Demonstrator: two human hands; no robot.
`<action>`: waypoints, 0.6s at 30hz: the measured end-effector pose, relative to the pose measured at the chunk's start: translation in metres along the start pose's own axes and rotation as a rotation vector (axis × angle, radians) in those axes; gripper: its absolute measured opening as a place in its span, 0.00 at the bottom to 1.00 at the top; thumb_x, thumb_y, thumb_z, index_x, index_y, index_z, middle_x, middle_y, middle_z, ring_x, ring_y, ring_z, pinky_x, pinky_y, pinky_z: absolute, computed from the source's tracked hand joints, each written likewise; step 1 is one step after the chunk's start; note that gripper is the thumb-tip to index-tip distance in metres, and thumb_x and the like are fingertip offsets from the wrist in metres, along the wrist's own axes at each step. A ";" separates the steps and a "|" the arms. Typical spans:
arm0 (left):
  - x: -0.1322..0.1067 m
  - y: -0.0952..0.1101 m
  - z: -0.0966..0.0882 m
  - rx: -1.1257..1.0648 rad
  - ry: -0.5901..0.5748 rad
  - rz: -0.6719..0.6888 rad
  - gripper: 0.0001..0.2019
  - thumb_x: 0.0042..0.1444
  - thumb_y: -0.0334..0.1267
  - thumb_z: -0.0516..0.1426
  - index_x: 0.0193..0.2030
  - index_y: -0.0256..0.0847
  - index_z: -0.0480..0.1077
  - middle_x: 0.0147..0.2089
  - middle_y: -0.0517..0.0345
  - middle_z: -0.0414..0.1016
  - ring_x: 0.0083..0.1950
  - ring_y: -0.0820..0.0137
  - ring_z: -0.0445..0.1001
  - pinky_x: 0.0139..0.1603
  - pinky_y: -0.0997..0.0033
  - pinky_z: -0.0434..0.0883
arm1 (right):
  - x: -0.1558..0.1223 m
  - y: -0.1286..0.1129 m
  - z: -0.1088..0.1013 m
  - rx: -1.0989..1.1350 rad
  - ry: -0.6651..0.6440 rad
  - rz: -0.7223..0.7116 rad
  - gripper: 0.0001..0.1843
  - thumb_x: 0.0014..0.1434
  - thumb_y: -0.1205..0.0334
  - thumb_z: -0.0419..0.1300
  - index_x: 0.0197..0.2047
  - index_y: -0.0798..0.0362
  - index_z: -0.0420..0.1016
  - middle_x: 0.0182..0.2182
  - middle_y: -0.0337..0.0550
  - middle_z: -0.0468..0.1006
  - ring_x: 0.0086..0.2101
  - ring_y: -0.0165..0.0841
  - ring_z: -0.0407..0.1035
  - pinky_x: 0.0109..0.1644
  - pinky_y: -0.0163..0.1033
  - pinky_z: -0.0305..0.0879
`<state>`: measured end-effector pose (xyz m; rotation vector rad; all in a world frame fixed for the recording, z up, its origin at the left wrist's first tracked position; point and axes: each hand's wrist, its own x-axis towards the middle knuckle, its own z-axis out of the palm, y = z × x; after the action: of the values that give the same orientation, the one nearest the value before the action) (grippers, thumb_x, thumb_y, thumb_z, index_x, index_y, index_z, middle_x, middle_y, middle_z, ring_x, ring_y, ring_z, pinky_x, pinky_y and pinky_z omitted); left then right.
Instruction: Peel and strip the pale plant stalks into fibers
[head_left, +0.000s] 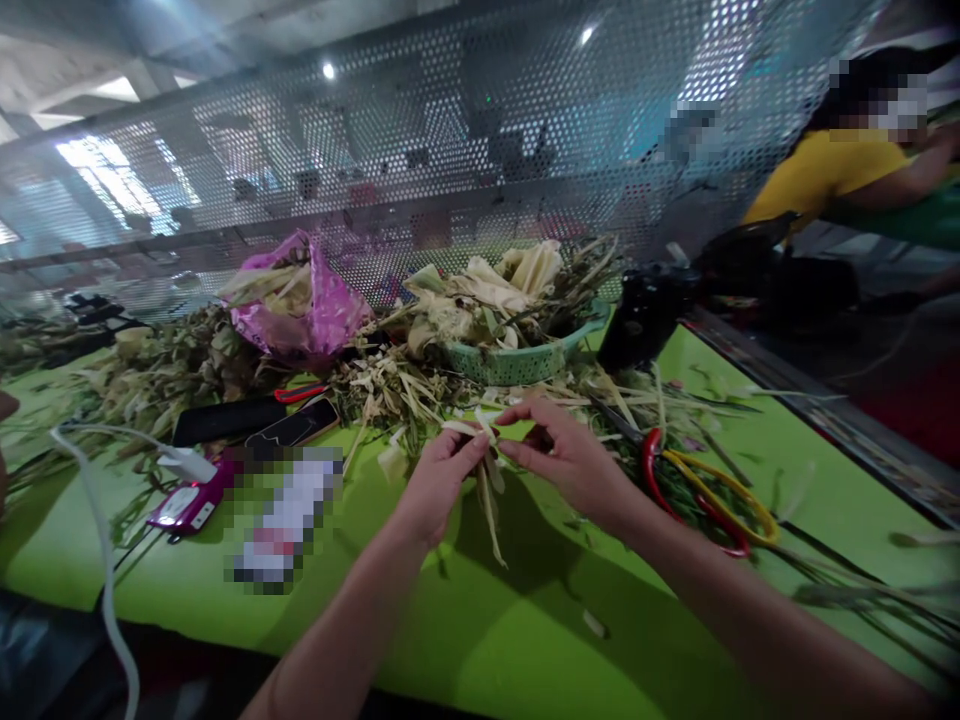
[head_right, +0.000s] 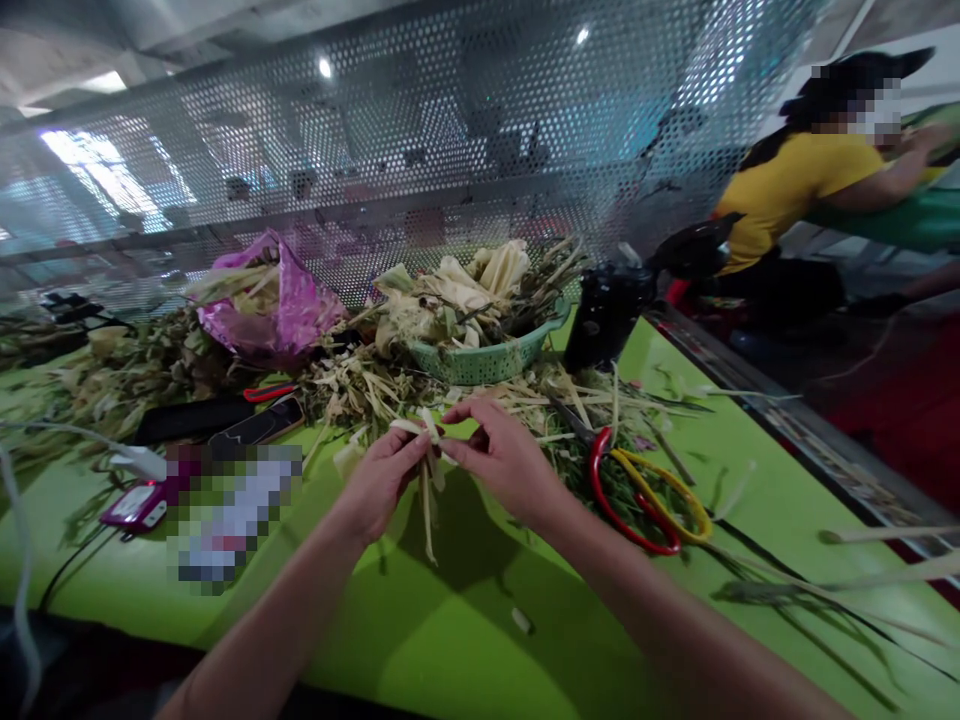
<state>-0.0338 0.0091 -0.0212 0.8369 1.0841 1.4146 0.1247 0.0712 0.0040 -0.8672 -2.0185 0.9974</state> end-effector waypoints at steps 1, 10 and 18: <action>0.000 -0.001 0.000 0.011 -0.008 0.008 0.14 0.50 0.45 0.61 0.39 0.38 0.72 0.36 0.57 0.73 0.36 0.74 0.69 0.42 0.74 0.65 | -0.001 0.001 0.001 0.024 -0.043 0.013 0.10 0.57 0.58 0.59 0.41 0.52 0.70 0.34 0.41 0.73 0.28 0.29 0.65 0.32 0.34 0.61; -0.002 0.002 0.000 0.223 -0.014 -0.021 0.15 0.51 0.50 0.59 0.32 0.38 0.68 0.26 0.63 0.63 0.28 0.76 0.59 0.30 0.75 0.58 | 0.000 -0.001 -0.007 -0.216 -0.025 -0.136 0.08 0.59 0.60 0.57 0.31 0.52 0.73 0.28 0.39 0.74 0.31 0.31 0.67 0.35 0.35 0.59; -0.002 0.005 -0.002 0.188 -0.123 -0.004 0.15 0.51 0.48 0.60 0.37 0.37 0.69 0.28 0.62 0.62 0.29 0.76 0.57 0.32 0.75 0.57 | 0.006 0.004 -0.015 -0.144 -0.015 -0.061 0.08 0.55 0.58 0.60 0.29 0.53 0.74 0.26 0.39 0.75 0.30 0.31 0.66 0.35 0.36 0.59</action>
<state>-0.0371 0.0070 -0.0173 1.0427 1.1351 1.2541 0.1347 0.0834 0.0086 -0.8700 -2.1371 0.8350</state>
